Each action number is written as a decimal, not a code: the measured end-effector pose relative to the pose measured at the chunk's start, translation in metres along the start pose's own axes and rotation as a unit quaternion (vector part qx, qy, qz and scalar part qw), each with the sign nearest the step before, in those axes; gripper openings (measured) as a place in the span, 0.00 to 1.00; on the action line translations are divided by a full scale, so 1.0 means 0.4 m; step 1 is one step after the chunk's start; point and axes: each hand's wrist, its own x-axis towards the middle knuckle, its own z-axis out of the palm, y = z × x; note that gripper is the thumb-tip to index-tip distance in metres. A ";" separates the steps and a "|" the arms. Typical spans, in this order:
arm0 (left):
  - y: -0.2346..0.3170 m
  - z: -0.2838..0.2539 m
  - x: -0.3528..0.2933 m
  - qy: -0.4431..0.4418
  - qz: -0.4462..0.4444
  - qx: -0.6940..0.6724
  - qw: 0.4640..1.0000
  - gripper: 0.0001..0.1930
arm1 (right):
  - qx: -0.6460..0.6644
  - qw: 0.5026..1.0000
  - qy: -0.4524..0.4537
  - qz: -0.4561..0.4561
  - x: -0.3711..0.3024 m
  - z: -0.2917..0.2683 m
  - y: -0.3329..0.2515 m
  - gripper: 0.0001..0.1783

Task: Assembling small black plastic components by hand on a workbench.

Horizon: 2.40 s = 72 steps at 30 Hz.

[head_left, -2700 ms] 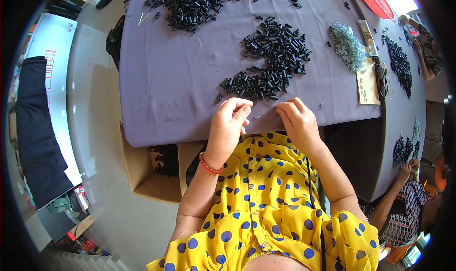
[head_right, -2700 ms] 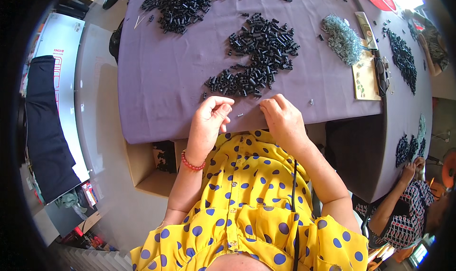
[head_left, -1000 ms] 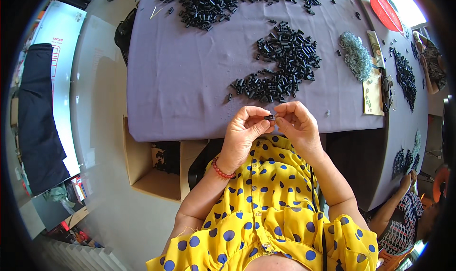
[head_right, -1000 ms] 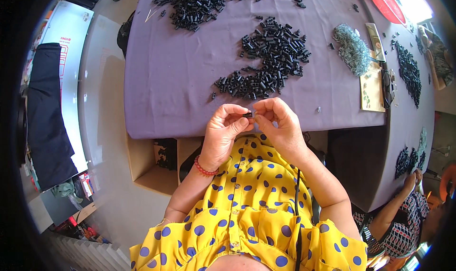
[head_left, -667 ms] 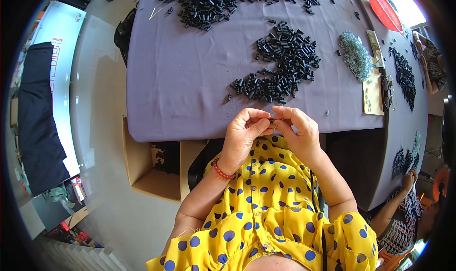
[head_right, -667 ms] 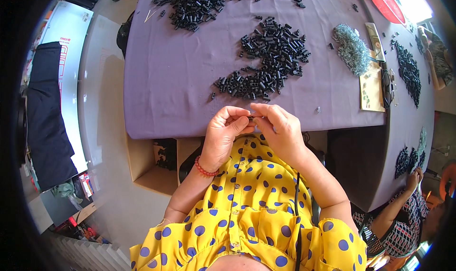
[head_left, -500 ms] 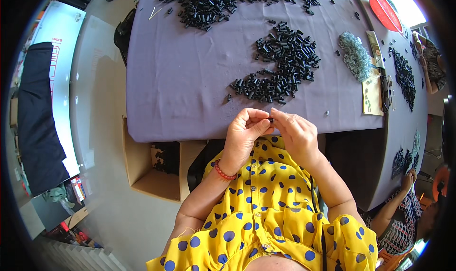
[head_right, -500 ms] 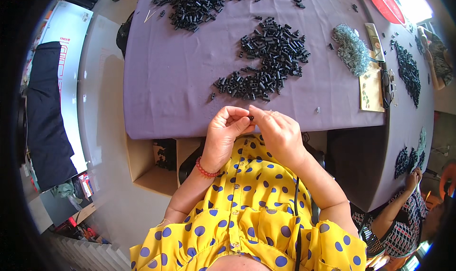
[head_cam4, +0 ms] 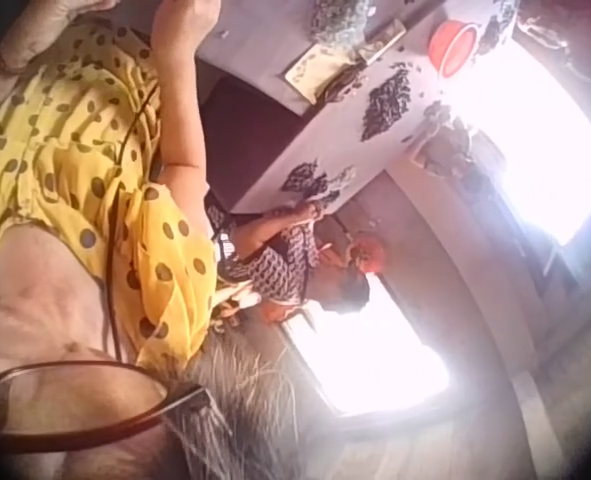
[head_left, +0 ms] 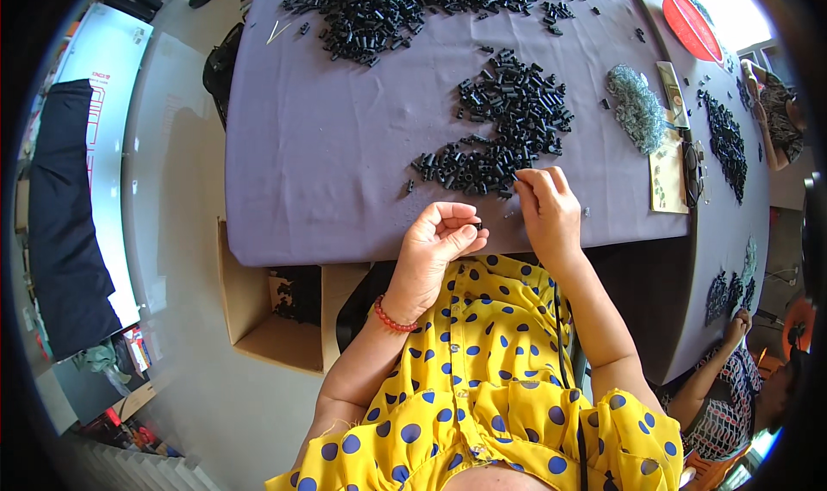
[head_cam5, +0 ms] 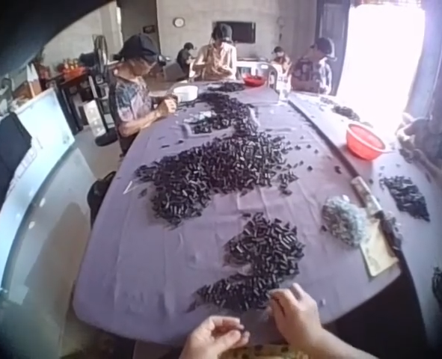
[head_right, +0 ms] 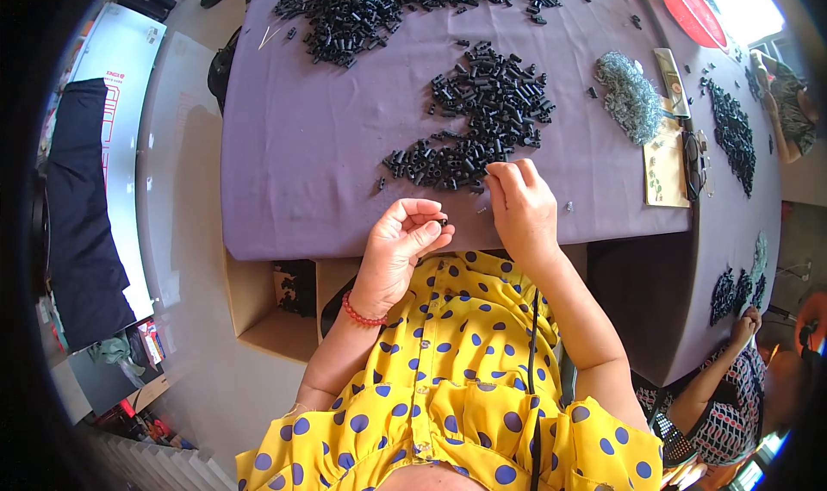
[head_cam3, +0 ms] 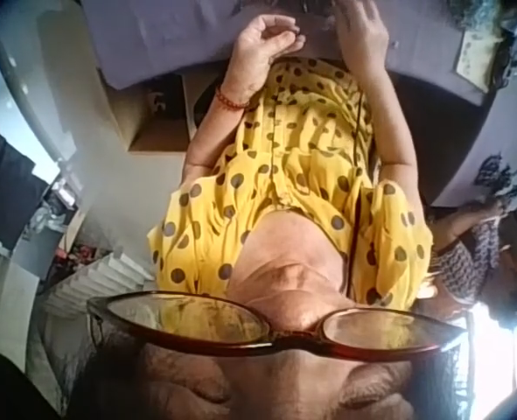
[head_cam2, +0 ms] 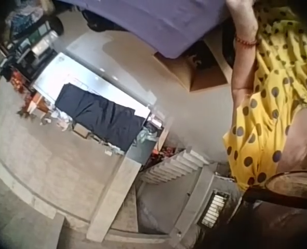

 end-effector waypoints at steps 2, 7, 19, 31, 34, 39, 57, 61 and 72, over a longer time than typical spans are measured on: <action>0.002 0.001 -0.001 -0.003 -0.006 0.003 1.000 0.09 | -0.038 0.999 0.012 -0.035 0.008 0.005 0.008 0.09; -0.003 -0.004 -0.003 -0.007 -0.002 0.001 1.000 0.10 | -0.047 0.998 -0.010 -0.044 0.013 0.006 0.011 0.08; 0.000 -0.009 0.000 -0.015 0.002 -0.018 1.000 0.10 | 0.037 0.998 -0.041 -0.004 0.002 -0.006 -0.023 0.08; 0.002 -0.008 -0.001 -0.012 -0.009 -0.010 1.000 0.10 | -0.109 0.988 -0.045 -0.098 0.001 0.025 -0.030 0.08; -0.002 -0.011 0.000 -0.017 -0.005 -0.004 1.000 0.10 | -0.014 1.000 -0.011 -0.021 0.007 0.018 -0.028 0.07; 0.000 -0.002 -0.002 -0.014 -0.005 -0.028 0.999 0.09 | 0.442 0.831 -0.086 0.326 0.016 -0.028 -0.013 0.08; -0.006 0.021 0.000 -0.010 0.026 -0.075 0.997 0.09 | 0.551 0.775 -0.093 0.296 -0.035 -0.034 -0.084 0.18; -0.009 0.020 0.001 -0.014 0.025 -0.085 0.996 0.09 | 0.552 0.773 -0.095 0.298 -0.037 -0.032 -0.088 0.18; -0.015 0.018 0.001 -0.026 0.029 -0.096 0.995 0.09 | 0.517 0.792 -0.094 0.311 -0.044 -0.026 -0.081 0.12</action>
